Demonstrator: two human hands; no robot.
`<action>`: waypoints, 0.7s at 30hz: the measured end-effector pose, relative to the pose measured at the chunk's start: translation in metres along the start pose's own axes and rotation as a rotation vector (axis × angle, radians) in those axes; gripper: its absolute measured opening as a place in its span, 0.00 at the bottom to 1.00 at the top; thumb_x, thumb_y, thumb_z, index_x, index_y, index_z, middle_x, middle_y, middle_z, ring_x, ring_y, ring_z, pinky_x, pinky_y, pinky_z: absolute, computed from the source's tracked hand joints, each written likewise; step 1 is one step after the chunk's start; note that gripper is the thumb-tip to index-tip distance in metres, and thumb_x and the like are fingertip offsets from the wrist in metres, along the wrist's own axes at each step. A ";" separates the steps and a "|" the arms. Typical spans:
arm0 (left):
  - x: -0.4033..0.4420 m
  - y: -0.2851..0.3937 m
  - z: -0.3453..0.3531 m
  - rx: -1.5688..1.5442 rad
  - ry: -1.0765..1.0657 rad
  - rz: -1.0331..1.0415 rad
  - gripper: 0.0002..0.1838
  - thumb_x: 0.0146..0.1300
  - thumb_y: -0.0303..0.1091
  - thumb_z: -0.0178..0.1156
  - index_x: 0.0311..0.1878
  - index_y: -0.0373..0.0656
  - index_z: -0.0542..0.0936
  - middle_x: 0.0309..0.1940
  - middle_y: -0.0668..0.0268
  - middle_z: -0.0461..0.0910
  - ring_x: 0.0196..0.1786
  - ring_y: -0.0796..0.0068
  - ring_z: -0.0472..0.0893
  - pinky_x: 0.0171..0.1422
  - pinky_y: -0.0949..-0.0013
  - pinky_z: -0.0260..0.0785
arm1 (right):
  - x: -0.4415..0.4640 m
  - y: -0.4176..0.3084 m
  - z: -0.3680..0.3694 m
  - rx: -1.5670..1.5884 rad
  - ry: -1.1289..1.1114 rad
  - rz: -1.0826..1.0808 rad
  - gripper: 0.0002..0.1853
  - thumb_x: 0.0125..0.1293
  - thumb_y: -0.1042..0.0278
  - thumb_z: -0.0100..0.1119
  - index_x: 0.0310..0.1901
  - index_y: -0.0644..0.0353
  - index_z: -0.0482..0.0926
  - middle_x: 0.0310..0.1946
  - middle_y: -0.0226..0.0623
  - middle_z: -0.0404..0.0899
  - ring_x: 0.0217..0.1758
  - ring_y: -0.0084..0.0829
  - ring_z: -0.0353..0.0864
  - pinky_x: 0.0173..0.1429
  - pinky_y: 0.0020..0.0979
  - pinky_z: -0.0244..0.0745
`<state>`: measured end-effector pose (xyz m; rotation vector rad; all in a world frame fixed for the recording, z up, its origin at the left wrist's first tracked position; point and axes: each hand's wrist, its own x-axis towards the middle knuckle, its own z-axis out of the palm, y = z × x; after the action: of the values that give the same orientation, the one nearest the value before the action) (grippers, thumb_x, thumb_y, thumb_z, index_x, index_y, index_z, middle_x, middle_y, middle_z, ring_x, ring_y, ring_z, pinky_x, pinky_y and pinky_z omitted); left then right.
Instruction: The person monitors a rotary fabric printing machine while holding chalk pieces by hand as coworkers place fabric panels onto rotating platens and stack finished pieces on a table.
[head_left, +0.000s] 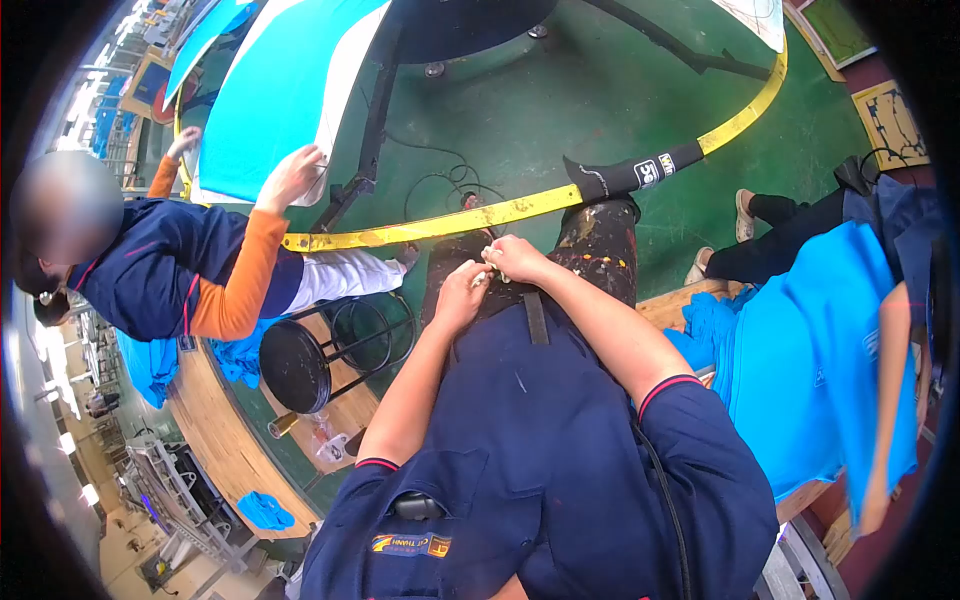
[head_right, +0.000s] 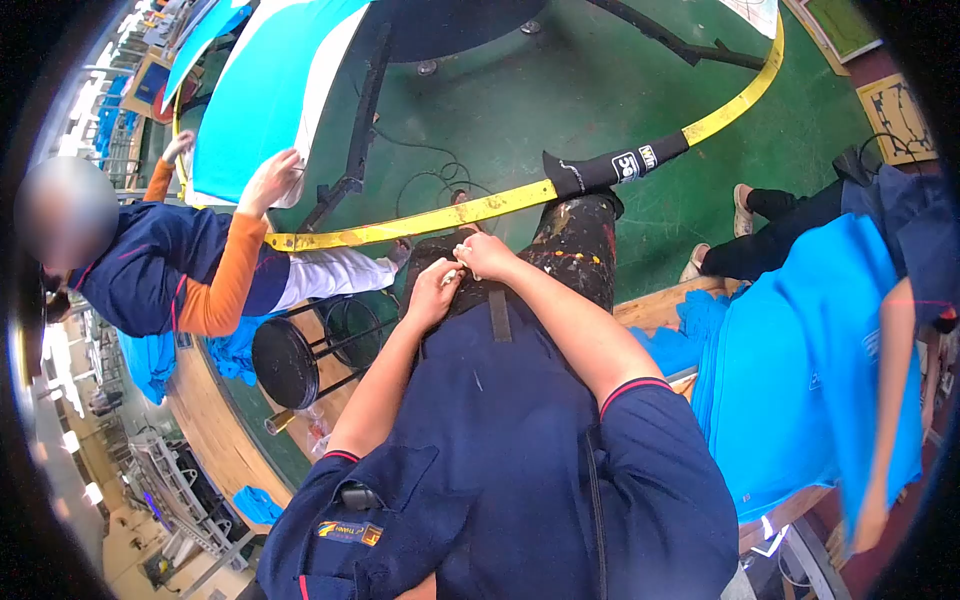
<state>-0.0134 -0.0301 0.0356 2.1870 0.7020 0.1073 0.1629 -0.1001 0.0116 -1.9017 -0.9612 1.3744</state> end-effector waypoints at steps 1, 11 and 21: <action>-0.001 0.003 -0.001 -0.005 -0.007 0.005 0.10 0.70 0.34 0.63 0.51 0.42 0.85 0.41 0.54 0.81 0.46 0.46 0.84 0.49 0.53 0.75 | 0.003 0.005 0.004 -0.027 0.023 0.015 0.22 0.75 0.49 0.60 0.36 0.63 0.85 0.28 0.45 0.87 0.33 0.39 0.89 0.42 0.42 0.80; 0.004 0.006 0.002 -0.171 0.112 0.000 0.13 0.73 0.37 0.64 0.51 0.38 0.84 0.36 0.54 0.85 0.38 0.62 0.84 0.44 0.62 0.73 | 0.008 0.017 0.002 0.288 0.134 0.062 0.16 0.75 0.57 0.58 0.41 0.63 0.85 0.31 0.41 0.87 0.31 0.28 0.87 0.36 0.35 0.81; 0.007 -0.001 -0.003 -0.264 0.133 -0.163 0.13 0.74 0.39 0.63 0.49 0.37 0.84 0.27 0.61 0.81 0.30 0.76 0.76 0.38 0.66 0.70 | 0.002 0.011 -0.012 0.390 -0.045 -0.080 0.11 0.70 0.59 0.63 0.41 0.57 0.86 0.35 0.29 0.83 0.35 0.21 0.79 0.38 0.29 0.75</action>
<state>-0.0088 -0.0238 0.0354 1.8764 0.8855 0.2487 0.1770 -0.1053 0.0056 -1.5318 -0.7182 1.4413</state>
